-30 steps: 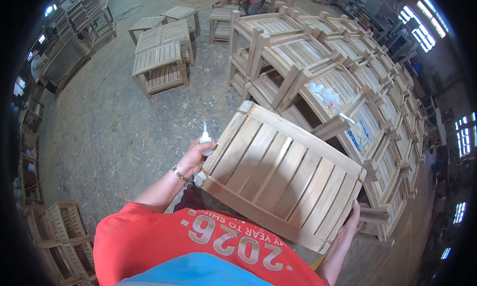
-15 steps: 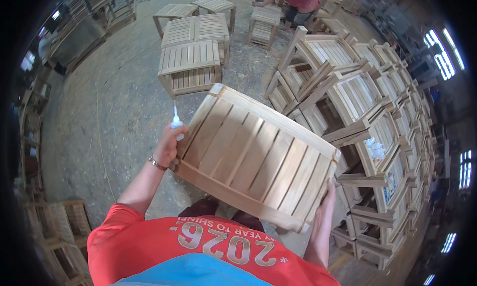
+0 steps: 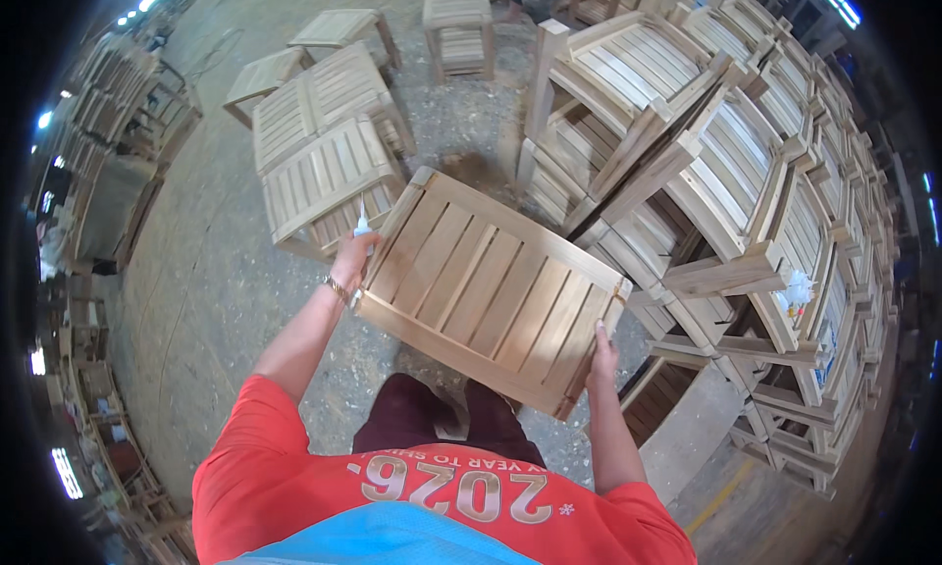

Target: The person applies liquid from a small nozzle bottle along the edges and joints of wooden stool pieces, spreading and smoothing it by hand across the surfaces while rotating the wooden parts.

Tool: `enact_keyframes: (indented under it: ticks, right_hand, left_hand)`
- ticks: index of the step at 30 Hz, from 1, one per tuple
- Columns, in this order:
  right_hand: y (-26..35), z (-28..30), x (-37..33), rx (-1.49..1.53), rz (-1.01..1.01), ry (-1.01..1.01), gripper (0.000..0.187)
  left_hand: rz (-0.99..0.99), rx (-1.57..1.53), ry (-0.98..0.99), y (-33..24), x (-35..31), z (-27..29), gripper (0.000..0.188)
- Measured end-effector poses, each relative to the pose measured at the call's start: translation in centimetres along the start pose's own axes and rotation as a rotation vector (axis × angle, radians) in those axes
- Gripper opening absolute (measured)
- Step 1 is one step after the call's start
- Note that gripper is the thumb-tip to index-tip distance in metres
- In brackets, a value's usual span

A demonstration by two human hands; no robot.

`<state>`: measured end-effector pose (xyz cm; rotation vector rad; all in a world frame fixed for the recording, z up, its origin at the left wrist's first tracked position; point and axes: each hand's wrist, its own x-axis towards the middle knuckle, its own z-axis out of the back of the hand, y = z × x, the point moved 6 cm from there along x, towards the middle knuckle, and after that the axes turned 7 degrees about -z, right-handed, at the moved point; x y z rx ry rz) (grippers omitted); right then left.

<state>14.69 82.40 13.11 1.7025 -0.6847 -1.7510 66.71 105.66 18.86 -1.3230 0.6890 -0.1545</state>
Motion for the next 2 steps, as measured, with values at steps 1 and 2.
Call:
enact_keyframes:
  ticks: [1,2]
  right_hand:
    - [-0.6,-1.6,1.4,0.018,0.004,0.116,0.074]
    - [-1.2,-4.2,2.4,0.041,0.009,0.225,0.080]
  left_hand:
    - [-0.010,0.028,-0.003,0.6,2.9,-0.3,0.020]
    - [0.011,-0.002,0.052,1.2,6.1,-1.3,0.027]
